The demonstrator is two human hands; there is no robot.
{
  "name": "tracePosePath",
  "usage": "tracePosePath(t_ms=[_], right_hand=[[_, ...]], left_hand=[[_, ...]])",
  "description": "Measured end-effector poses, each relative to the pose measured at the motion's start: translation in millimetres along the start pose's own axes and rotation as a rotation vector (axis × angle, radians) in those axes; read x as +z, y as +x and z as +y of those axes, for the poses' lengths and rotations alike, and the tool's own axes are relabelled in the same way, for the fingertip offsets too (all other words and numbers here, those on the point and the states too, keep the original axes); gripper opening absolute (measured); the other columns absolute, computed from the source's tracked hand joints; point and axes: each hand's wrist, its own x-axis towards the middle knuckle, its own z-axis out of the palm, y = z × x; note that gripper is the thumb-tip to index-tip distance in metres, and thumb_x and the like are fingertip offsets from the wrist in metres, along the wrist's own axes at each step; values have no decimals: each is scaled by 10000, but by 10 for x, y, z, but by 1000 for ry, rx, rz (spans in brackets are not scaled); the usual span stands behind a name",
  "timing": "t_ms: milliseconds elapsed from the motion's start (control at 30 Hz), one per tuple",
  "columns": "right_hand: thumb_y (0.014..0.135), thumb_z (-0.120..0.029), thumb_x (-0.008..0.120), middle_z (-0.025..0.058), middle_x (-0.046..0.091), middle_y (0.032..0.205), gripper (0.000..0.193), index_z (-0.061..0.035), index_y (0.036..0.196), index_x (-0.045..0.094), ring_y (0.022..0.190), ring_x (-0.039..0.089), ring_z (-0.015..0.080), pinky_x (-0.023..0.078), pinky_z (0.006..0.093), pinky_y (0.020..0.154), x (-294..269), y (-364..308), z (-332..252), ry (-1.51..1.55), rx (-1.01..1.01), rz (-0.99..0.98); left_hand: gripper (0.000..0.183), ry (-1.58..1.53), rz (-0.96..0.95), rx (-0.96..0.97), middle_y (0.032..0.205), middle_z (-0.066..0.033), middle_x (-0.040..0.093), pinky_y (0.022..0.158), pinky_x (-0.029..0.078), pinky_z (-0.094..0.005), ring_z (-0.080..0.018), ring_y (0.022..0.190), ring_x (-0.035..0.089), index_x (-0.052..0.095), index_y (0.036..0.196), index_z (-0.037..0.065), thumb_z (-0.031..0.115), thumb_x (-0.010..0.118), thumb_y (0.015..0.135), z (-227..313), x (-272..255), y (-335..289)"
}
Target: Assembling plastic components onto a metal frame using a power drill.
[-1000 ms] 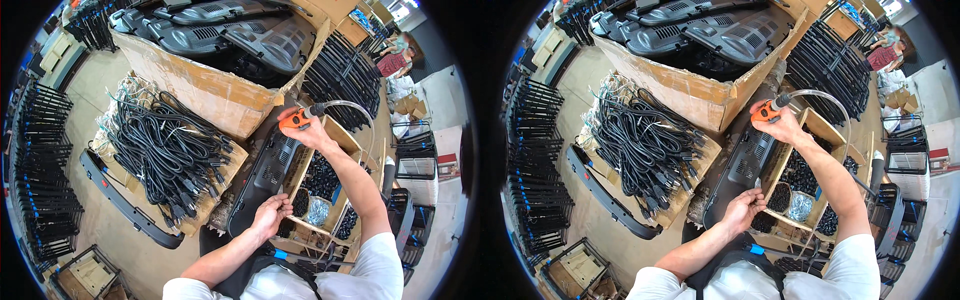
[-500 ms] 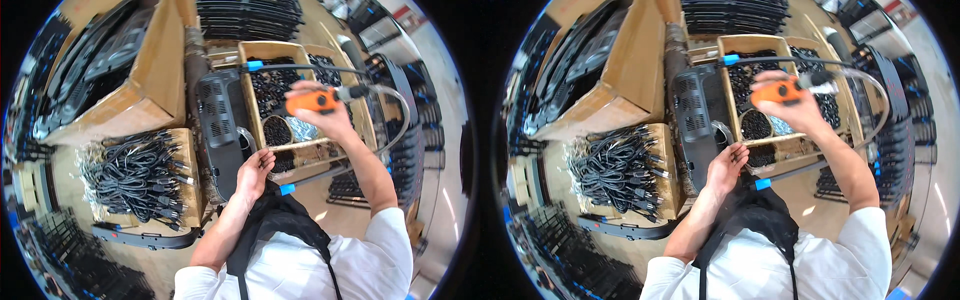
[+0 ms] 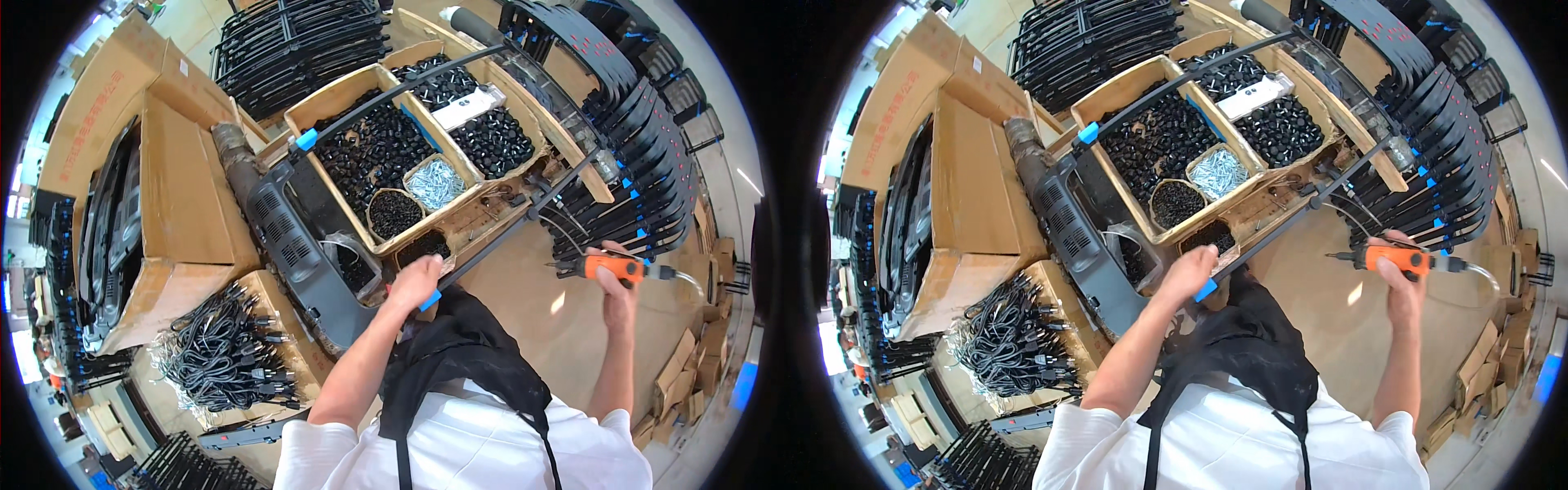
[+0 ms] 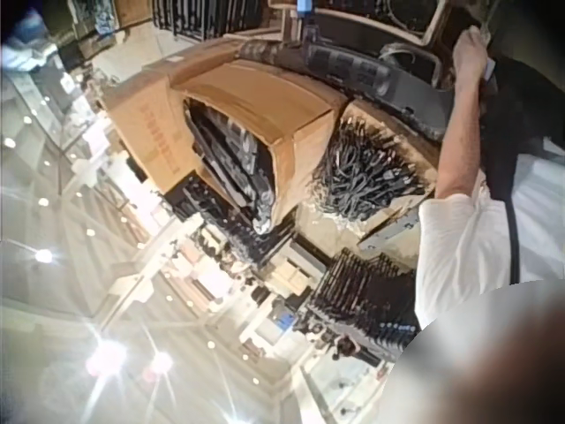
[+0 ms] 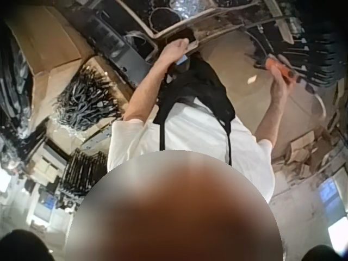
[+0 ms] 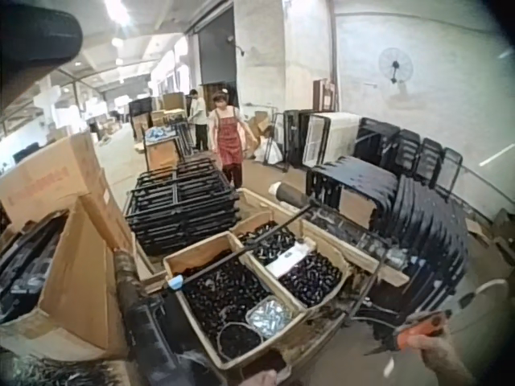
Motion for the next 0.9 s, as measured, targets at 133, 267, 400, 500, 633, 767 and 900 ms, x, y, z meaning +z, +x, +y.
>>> tracePosePath(t_ms=[133,267,400,500,633,767,900], right_hand=[[931,-169,803,126,707,1284,588,-97,1458,552,1148,684,224,560,425,979,188,559,1407,279,322,51],[948,-234,808,46,696,1240,500,-152,1389,586,1121,680,208,559,434,979,292,1246,3175,537,562,-3],[968,-272,791,46,706,1218,339,-161,1253,645,1136,677,204,559,454,1010,832,1604,3915,663,699,8],[990,-339,742,58,752,954,259,-87,1039,706,878,737,224,621,390,803,1063,1524,3764,581,958,-285],[1005,-338,698,102,781,941,309,-39,1045,764,840,761,217,614,326,737,785,1442,2664,-117,1040,-1391],[965,-217,725,106,798,918,263,17,1065,794,832,762,177,608,314,742,1579,2062,824,-456,516,-1696],[1012,-316,671,118,769,1098,348,-29,1198,735,964,722,235,562,373,891,3190,3146,428,-565,-449,-1197]], left_hand=[[723,336,9,-133,1233,-273,725,1051,518,-546,-461,1198,673,723,1292,68,624,303,1094,107,223,-147],[749,397,-36,-257,1163,-307,734,1042,527,-544,-468,1157,692,785,1136,12,600,322,1103,509,241,-78],[694,376,-28,-286,1086,-279,755,1008,538,-548,-448,1104,712,783,1102,17,563,354,1112,539,298,21],[687,357,-8,-328,1085,-263,759,1007,539,-545,-437,1093,715,783,1081,22,565,362,1108,534,231,-53],[628,308,99,-347,1090,-242,762,1000,552,-528,-420,1081,720,777,1096,52,538,379,1107,537,226,-157],[599,286,173,-358,1063,-236,767,976,556,-536,-433,1051,726,751,1098,62,528,376,1108,468,281,-185],[251,423,873,117,976,-128,710,822,542,-481,-342,948,685,706,1000,78,322,648,999,359,525,-341]])
